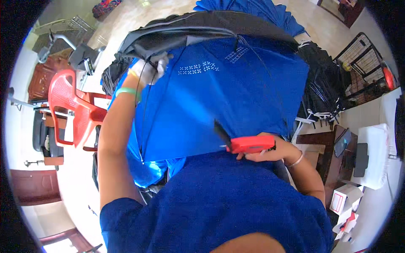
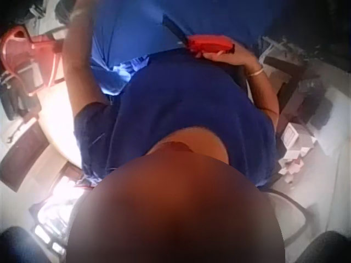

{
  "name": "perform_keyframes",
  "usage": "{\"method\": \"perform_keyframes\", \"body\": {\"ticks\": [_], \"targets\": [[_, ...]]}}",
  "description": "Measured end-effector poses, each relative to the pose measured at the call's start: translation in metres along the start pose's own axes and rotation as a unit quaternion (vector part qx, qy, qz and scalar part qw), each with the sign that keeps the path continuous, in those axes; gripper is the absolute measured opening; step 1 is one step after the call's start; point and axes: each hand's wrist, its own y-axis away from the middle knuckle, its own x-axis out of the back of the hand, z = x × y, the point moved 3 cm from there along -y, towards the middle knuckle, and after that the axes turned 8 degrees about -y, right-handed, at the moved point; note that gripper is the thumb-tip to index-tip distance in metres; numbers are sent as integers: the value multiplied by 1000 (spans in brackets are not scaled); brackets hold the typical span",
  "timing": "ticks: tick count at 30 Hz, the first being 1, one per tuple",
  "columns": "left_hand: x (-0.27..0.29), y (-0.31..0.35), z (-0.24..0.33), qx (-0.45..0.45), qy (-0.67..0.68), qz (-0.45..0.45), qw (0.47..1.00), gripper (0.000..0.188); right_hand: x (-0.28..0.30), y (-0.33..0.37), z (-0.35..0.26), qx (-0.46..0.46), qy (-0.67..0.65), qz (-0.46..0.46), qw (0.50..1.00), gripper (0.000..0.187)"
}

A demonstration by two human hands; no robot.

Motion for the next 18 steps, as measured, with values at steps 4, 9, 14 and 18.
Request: {"method": "perform_keyframes", "body": {"ticks": [4, 9, 14, 18], "targets": [[-21, -5, -3, 72, 332, 18, 940, 31, -1, 16, -14, -44, -127, 91, 987, 37], [-34, 4, -7, 60, 200, 131, 969, 30, 5, -14, -57, -179, -304, 122, 928, 38], [-61, -11, -21, 21, 107, 166, 980, 25, 70, -152, -27, 4, -359, 130, 924, 36], [-68, -26, -50, -41, -1, 190, 981, 25, 107, -243, 17, 27, -407, 201, 891, 33]]}}
